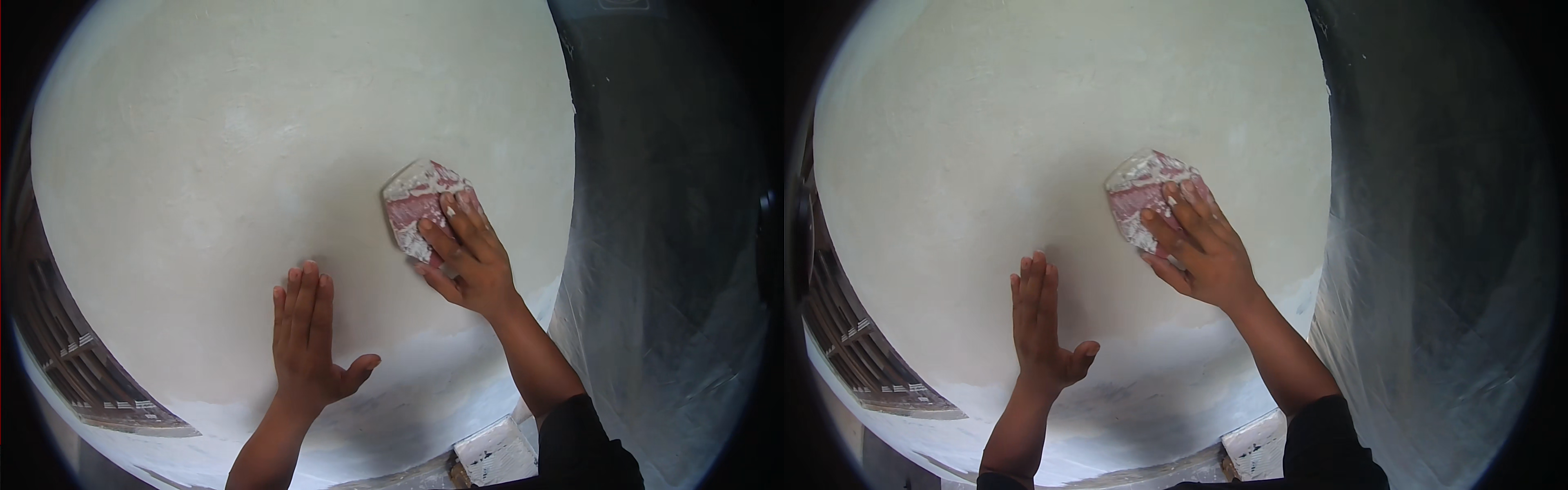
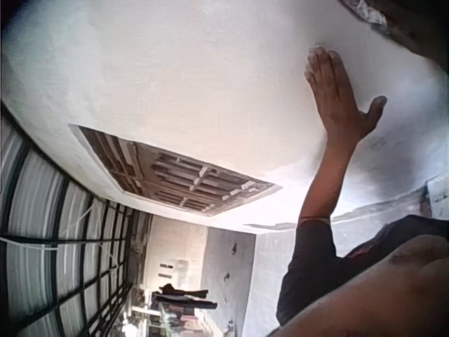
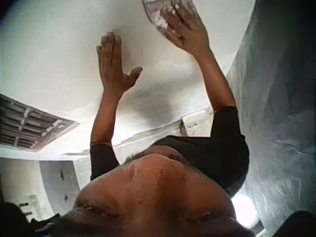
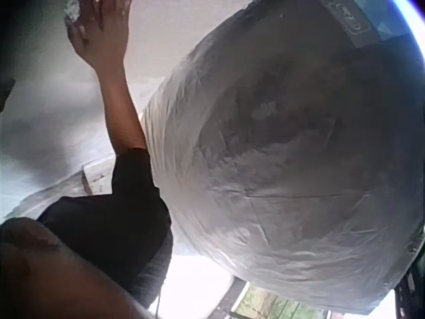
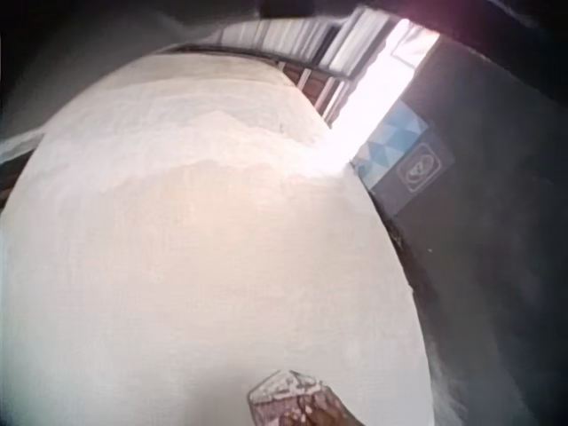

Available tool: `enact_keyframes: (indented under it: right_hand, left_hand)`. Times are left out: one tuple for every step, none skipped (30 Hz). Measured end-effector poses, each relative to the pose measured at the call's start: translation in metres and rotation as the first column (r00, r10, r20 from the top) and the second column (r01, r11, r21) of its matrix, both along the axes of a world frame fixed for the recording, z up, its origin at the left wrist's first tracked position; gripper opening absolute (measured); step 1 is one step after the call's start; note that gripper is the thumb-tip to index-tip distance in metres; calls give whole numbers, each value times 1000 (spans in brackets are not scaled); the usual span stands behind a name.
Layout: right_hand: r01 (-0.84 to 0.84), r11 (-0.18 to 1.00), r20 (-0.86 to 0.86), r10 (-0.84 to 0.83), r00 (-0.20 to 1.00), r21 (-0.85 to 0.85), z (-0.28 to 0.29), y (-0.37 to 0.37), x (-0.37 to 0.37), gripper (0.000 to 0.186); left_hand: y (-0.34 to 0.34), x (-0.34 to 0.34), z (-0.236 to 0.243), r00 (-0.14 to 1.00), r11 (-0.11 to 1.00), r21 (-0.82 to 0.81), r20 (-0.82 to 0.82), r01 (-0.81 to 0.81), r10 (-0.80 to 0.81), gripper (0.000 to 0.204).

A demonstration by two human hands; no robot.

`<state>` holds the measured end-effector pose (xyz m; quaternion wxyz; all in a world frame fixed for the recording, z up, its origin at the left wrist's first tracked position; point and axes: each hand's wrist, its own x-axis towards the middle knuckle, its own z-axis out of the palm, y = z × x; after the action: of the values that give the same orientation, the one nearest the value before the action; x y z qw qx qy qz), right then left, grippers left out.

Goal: The person applies and smooths putty or plaster onto an exterior wall near a window frame using a putty knife.

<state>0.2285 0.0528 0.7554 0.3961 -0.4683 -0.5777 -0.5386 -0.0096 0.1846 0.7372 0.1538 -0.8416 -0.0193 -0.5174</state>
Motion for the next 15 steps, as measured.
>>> enact_keyframes:
  right_hand:
    - [-5, 1000, -1, 5, 1000, 2, 2, 1, 1, 51]
    - [15, 1000, 26, -14, 1000, -28, 3, 2, 2, 52]
    - [35, 998, 53, -32, 998, -58, 4, 4, 4, 53]
    - [31, 998, 50, -28, 998, -57, -1, 0, 9, 53]
    - [41, 996, 65, -36, 997, -85, -8, -12, 16, 54]
    - [52, 992, 80, -43, 996, -113, -13, -18, 19, 56]
    - [50, 992, 79, -41, 996, -113, -11, -19, 21, 56]
    - [38, 996, 78, -33, 996, -76, -8, -21, 22, 56]
    - [27, 999, 78, -24, 997, -37, -3, -23, 23, 56]
    - [8, 1000, 86, -7, 996, -10, 6, -19, 19, 53]
    - [-1, 1000, 81, 2, 997, -14, 14, -12, 14, 53]
    - [6, 999, 95, -2, 996, -44, 22, -5, 9, 52]
    - [22, 997, 111, -14, 994, -71, 27, -4, 8, 51]
    - [37, 994, 148, -21, 989, -105, 27, -3, 11, 51]
    - [39, 994, 147, -23, 989, -105, 23, -6, 15, 51]
  left_hand:
    - [-1, 2, 0, 1000, 1000, 2, -1, -5, 5, 91]
    - [-1, 3, -1, 1000, 1000, -5, -11, -4, 4, 90]
    - [-1, 3, -2, 1000, 1000, -14, -22, -3, 3, 90]
    - [1, 1, -5, 1000, 1000, -14, -26, -8, 7, 90]
    - [1, -4, -9, 1000, 1000, -17, -21, -13, 12, 90]
    - [1, -8, -11, 1000, 1000, -20, -15, -18, 18, 90]
    - [2, -6, -11, 1000, 1000, -21, -17, -20, 20, 90]
    - [2, -4, -11, 999, 1000, -17, -20, -25, 24, 91]
    - [2, -1, -11, 999, 999, -12, -23, -29, 29, 92]
    - [1, 1, -11, 999, 999, -15, -35, -29, 28, 92]
    - [1, 5, -9, 999, 999, -13, -33, -33, 33, 92]
    - [2, 7, -9, 999, 999, -11, -30, -37, 37, 91]
    - [1, 7, -9, 999, 999, -12, -32, -37, 37, 91]
    - [-1, 7, -9, 999, 999, -9, -30, -32, 32, 91]
    - [-2, 6, -10, 999, 1000, -6, -28, -26, 26, 91]
